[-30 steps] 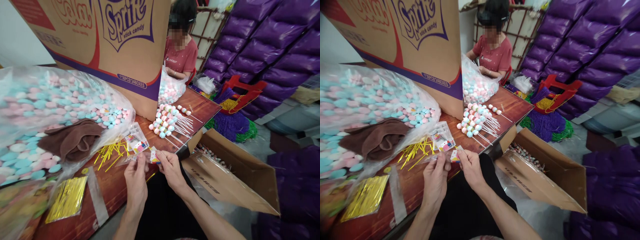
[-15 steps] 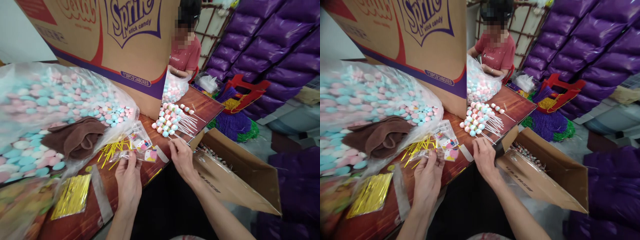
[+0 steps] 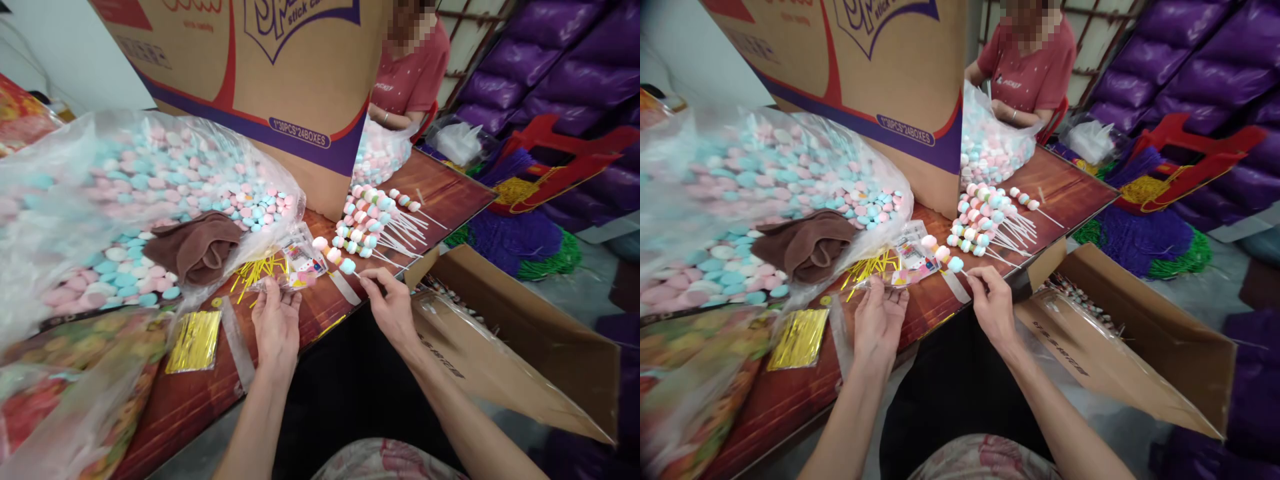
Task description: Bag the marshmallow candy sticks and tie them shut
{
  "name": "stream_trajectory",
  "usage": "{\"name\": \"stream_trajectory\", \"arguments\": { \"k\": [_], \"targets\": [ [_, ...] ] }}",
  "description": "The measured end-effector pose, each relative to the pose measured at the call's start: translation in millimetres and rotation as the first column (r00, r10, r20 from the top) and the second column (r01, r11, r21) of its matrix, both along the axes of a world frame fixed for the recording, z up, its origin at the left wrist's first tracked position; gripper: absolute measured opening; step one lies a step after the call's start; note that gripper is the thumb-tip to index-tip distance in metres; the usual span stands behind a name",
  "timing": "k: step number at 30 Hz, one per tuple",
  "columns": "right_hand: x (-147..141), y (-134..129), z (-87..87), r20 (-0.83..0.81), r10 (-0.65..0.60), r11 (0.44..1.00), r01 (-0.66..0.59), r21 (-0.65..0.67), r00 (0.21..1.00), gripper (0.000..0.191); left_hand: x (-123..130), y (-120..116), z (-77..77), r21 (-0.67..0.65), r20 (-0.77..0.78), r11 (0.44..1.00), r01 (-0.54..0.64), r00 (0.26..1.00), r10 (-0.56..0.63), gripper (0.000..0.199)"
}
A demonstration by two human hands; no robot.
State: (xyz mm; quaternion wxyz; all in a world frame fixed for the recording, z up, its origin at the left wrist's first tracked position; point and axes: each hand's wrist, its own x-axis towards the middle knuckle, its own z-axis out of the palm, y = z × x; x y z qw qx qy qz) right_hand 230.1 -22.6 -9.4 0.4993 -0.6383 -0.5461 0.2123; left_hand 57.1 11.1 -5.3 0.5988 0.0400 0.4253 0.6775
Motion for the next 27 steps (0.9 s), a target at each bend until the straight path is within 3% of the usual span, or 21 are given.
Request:
{"name": "stream_trajectory", "arguments": {
  "k": [3, 6, 13, 19, 27],
  "targets": [
    [-1, -23, 7.2, -0.135, 0.053, 0.999, -0.051, 0.012, 0.989, 0.013, -2, 3, 0.0, 0.015, -0.001, 1.0, -0.019, 1.0, 0.019, 0.032],
    [2, -40, 11.0, -0.153, 0.085, 0.996, -0.081, 0.031, 0.985, 0.012, -1, 4, 1.0, 0.027, 0.004, 0.999, -0.031, 1.0, 0.031, 0.031],
    [15, -53, 9.9, 0.033, 0.135, 0.986, -0.138, 0.096, 0.99, 0.013, 3, 2, 1.1, 0.093, -0.093, 0.996, -0.015, 0.995, 0.023, 0.032],
    [24, -60, 13.7, 0.281, 0.179, 0.972, -0.213, 0.095, 0.943, 0.016, 4, -1, -1.9, 0.181, -0.209, 0.983, 0.019, 0.978, 0.02, 0.032],
    [10, -58, 10.2, 0.214, 0.222, 0.971, -0.237, 0.043, 0.951, 0.017, 14, -9, -4.9, 0.251, -0.371, 0.967, 0.035, 0.926, 0.063, 0.031]
  ]
}}
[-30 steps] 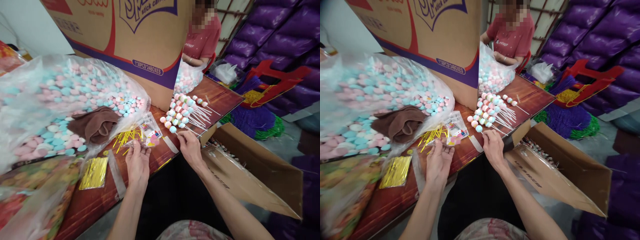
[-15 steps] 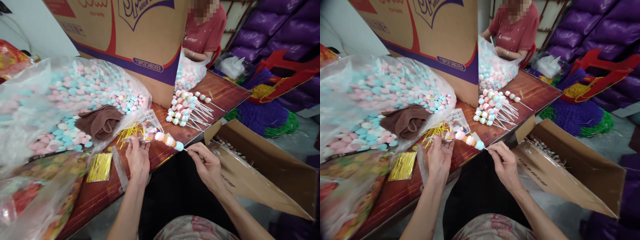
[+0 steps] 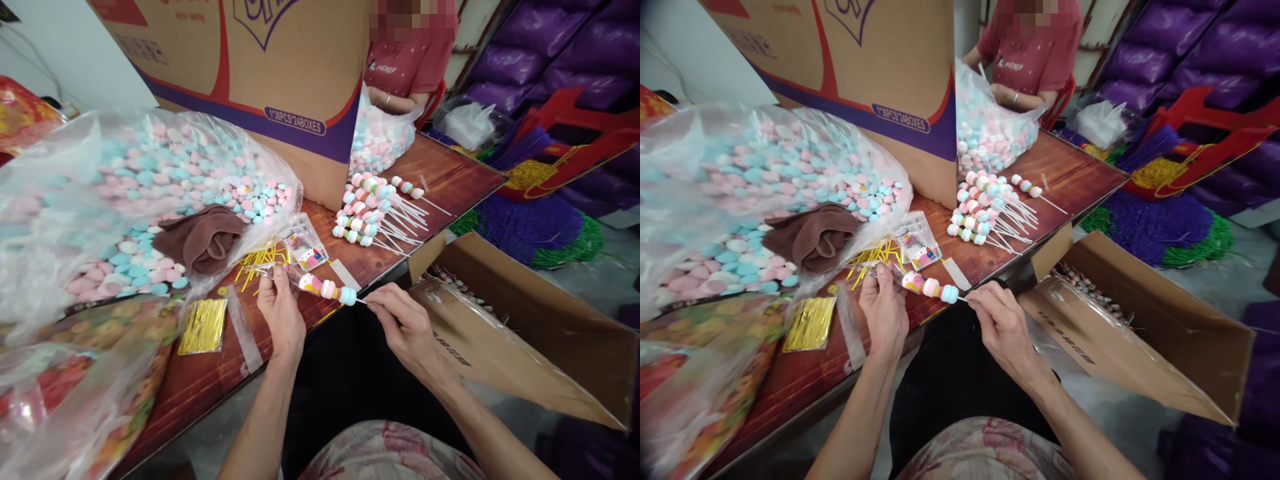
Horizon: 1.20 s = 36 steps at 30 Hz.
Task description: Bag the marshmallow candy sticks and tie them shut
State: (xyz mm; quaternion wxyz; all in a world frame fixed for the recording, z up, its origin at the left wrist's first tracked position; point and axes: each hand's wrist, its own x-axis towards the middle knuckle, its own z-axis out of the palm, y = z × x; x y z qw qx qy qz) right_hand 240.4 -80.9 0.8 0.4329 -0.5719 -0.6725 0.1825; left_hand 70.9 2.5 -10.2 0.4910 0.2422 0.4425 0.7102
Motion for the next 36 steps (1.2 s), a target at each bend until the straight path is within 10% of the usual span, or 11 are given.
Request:
{"name": "stream_trajectory", "arguments": {
  "k": [14, 29, 36],
  "targets": [
    [-10, 1, 18.0, -0.207, 0.04, 0.964, -0.092, -0.251, 0.977, 0.023, 0, -2, -4.9, 0.011, 0.024, 0.998, -0.067, 0.997, 0.067, 0.03],
    [-14, 3, 10.1, -0.66, -0.194, 0.779, -0.294, -0.553, 0.726, 0.028, 6, -7, -3.7, 0.046, -0.029, 0.999, -0.009, 1.0, 0.011, 0.029],
    [-26, -1, 4.0, -0.323, -0.11, 0.931, -0.016, -0.363, 0.94, 0.024, 10, -11, -2.6, 0.026, 0.041, 1.0, -0.01, 0.999, 0.009, 0.031]
  ]
}}
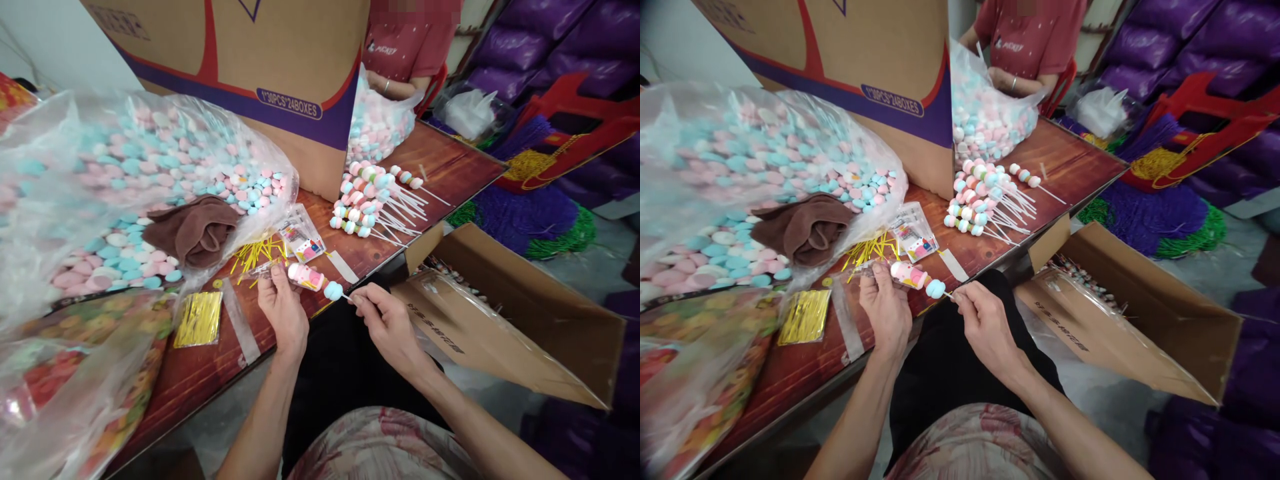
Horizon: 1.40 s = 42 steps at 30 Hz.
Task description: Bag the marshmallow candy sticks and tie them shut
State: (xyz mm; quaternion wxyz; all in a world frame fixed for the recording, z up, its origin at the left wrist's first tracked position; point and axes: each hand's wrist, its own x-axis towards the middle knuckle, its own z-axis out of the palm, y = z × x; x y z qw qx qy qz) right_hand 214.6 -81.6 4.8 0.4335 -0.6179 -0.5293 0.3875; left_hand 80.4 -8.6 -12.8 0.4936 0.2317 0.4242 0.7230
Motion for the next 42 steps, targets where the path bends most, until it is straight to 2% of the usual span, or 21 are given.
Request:
{"name": "stream_trajectory", "arguments": {
  "k": [2, 5, 8, 10, 11, 13, 15, 16, 18, 20, 22, 23, 24, 26, 28, 29, 31, 34, 37, 40, 42],
  "targets": [
    [-1, 0, -0.9, 0.174, -0.002, 0.991, -0.021, 0.128, 0.985, 0.023, -2, 0, 0.1, 0.005, 0.027, 0.999, 0.046, 0.999, -0.047, 0.032],
    [0, 2, -3.6, 0.339, 0.041, 0.967, -0.123, 0.225, 0.94, 0.021, -5, -1, 2.0, -0.028, 0.024, 0.986, 0.166, 0.986, -0.165, 0.033],
    [0, 2, -6.3, 0.487, 0.099, 0.936, -0.247, 0.25, 0.868, 0.021, -5, -3, 4.8, -0.056, 0.024, 0.974, 0.222, 0.975, -0.221, 0.032],
    [-1, 0, -5.8, 0.502, 0.145, 0.931, -0.289, 0.221, 0.852, 0.025, -4, -4, 6.3, -0.042, 0.046, 0.975, 0.217, 0.975, -0.215, 0.03],
    [-3, -1, -4.6, 0.464, 0.167, 0.936, -0.287, 0.202, 0.87, 0.026, -3, -4, 6.7, -0.031, 0.062, 0.978, 0.208, 0.977, -0.206, 0.03],
    [-6, -3, -0.6, 0.287, 0.201, 0.959, -0.248, 0.136, 0.937, 0.024, -1, -4, 7.0, -0.014, 0.097, 0.982, 0.19, 0.977, -0.188, 0.029],
    [-9, -4, 3.9, 0.005, 0.201, 0.979, -0.201, 0.014, 0.98, 0.023, 0, -4, 6.6, -0.013, 0.124, 0.983, 0.183, 0.976, -0.18, 0.028],
    [-10, -4, 5.7, -0.155, 0.18, 0.979, -0.192, -0.064, 0.971, 0.023, 0, -4, 6.2, -0.017, 0.134, 0.983, 0.182, 0.975, -0.178, 0.028],
    [-12, -2, 7.4, -0.453, 0.1, 0.951, -0.218, -0.217, 0.886, 0.022, 0, -5, 5.5, -0.029, 0.145, 0.982, 0.185, 0.973, -0.179, 0.028],
    [-13, 1, 6.4, -0.645, 0.011, 0.912, -0.272, -0.307, 0.764, 0.022, 0, -6, 5.1, -0.038, 0.148, 0.978, 0.204, 0.969, -0.196, 0.028],
    [-14, 4, 3.7, -0.71, -0.037, 0.897, -0.29, -0.334, 0.703, 0.024, 0, -7, 4.8, -0.052, 0.148, 0.969, 0.241, 0.961, -0.232, 0.028],
    [-15, 5, 2.2, -0.705, -0.045, 0.903, -0.273, -0.331, 0.708, 0.024, 0, -8, 4.7, -0.061, 0.147, 0.962, 0.265, 0.956, -0.254, 0.029],
    [-16, 6, 0.8, -0.675, -0.041, 0.917, -0.241, -0.318, 0.737, 0.024, 1, -8, 4.5, -0.072, 0.144, 0.955, 0.287, 0.951, -0.275, 0.029],
    [-18, 8, -1.6, -0.531, -0.003, 0.957, -0.152, -0.248, 0.848, 0.024, 1, -9, 3.6, -0.087, 0.139, 0.942, 0.324, 0.94, -0.311, 0.03],
    [-20, 10, -3.9, -0.283, 0.041, 0.991, -0.076, -0.113, 0.958, 0.024, 1, -10, 2.1, -0.088, 0.136, 0.933, 0.348, 0.932, -0.335, 0.032],
    [-21, 10, -5.4, -0.139, 0.054, 0.998, -0.059, -0.028, 0.989, 0.023, 1, -10, 1.2, -0.086, 0.137, 0.929, 0.36, 0.928, -0.347, 0.032],
    [-22, 12, -9.8, 0.134, 0.043, 0.988, -0.063, 0.142, 0.99, 0.022, 0, -10, -0.3, -0.082, 0.145, 0.916, 0.392, 0.914, -0.378, 0.033],
    [-27, 15, -17.8, 0.413, -0.002, 0.95, -0.127, 0.286, 0.911, 0.026, 0, -12, -0.7, -0.095, 0.154, 0.89, 0.447, 0.889, -0.43, 0.032],
    [-34, 20, -20.9, 0.48, -0.062, 0.937, -0.114, 0.33, 0.875, 0.027, 3, -17, 1.9, -0.12, 0.137, 0.871, 0.476, 0.877, -0.46, 0.031],
    [-36, 24, -14.3, 0.402, -0.102, 0.935, -0.051, 0.351, 0.91, 0.023, 4, -20, 5.3, -0.129, 0.123, 0.865, 0.485, 0.873, -0.471, 0.03],
    [-32, 22, -6.5, 0.356, -0.056, 0.955, -0.054, 0.291, 0.933, 0.023, 3, -19, 6.8, -0.125, 0.141, 0.862, 0.491, 0.869, -0.475, 0.03]
  ]
}}
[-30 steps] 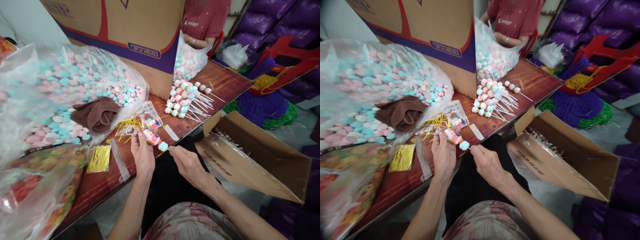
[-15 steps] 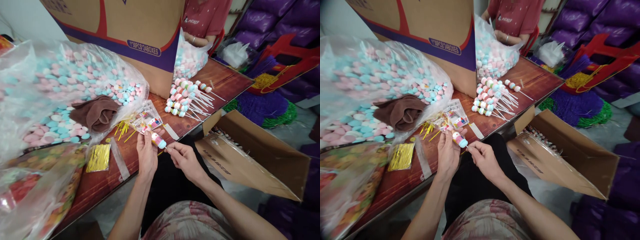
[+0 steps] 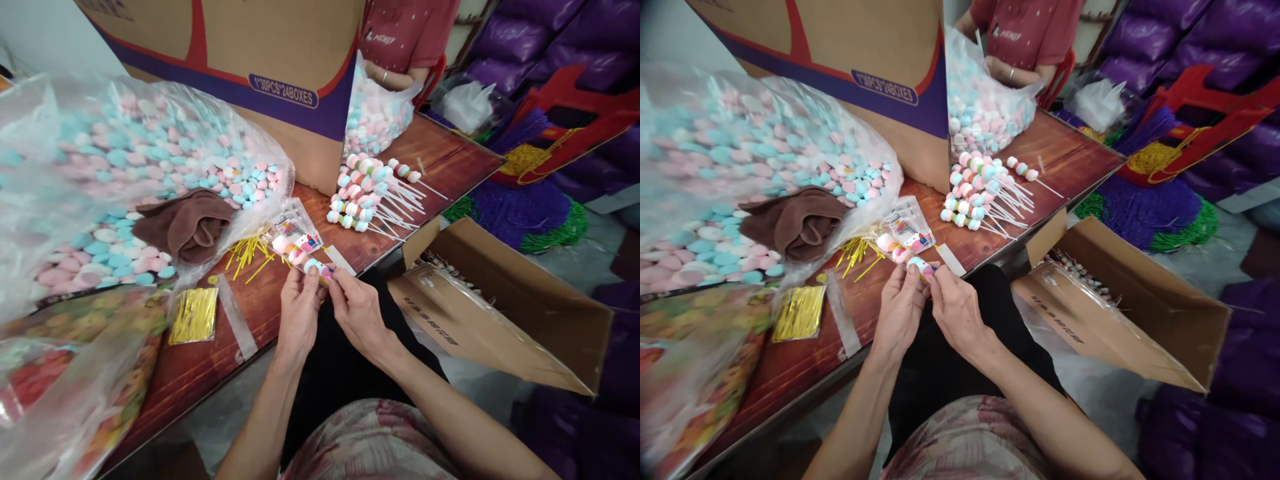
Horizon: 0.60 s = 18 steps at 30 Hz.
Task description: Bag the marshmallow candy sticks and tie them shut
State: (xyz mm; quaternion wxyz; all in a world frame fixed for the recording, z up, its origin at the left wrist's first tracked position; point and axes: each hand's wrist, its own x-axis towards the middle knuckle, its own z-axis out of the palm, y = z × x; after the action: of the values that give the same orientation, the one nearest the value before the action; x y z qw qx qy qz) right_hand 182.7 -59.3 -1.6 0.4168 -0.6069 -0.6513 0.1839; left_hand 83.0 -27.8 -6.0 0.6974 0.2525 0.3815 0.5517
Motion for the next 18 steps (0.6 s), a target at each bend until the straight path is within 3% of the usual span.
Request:
{"name": "stream_trajectory", "arguments": {
  "k": [3, 6, 9, 13, 18],
  "targets": [
    [12, -9, 9.1, -0.115, 0.082, 0.97, -0.105, -0.217, 0.99, 0.029, -6, 3, 0.8, -0.014, 0.025, 1.0, -0.017, 1.0, 0.017, 0.029],
    [21, -15, 10.3, -0.382, 0.105, 0.886, -0.261, -0.384, 0.918, 0.032, -10, 5, 1.0, -0.027, 0.017, 1.0, -0.008, 1.0, 0.009, 0.027],
    [18, -13, 8.3, -0.538, 0.076, 0.863, -0.325, -0.386, 0.84, 0.03, -8, 1, 1.9, -0.048, 0.02, 0.999, 0.02, 1.0, -0.019, 0.027],
    [7, -7, 9.1, -0.563, 0.069, 0.893, -0.303, -0.334, 0.824, 0.032, -9, -6, 3.3, -0.035, -0.009, 0.998, 0.046, 0.999, -0.046, 0.029],
    [-4, -4, 12.0, -0.596, 0.062, 0.887, -0.318, -0.335, 0.801, 0.031, -20, -11, 2.1, 0.032, -0.098, 0.999, 0.019, 0.995, -0.016, 0.028]
  ]
}}
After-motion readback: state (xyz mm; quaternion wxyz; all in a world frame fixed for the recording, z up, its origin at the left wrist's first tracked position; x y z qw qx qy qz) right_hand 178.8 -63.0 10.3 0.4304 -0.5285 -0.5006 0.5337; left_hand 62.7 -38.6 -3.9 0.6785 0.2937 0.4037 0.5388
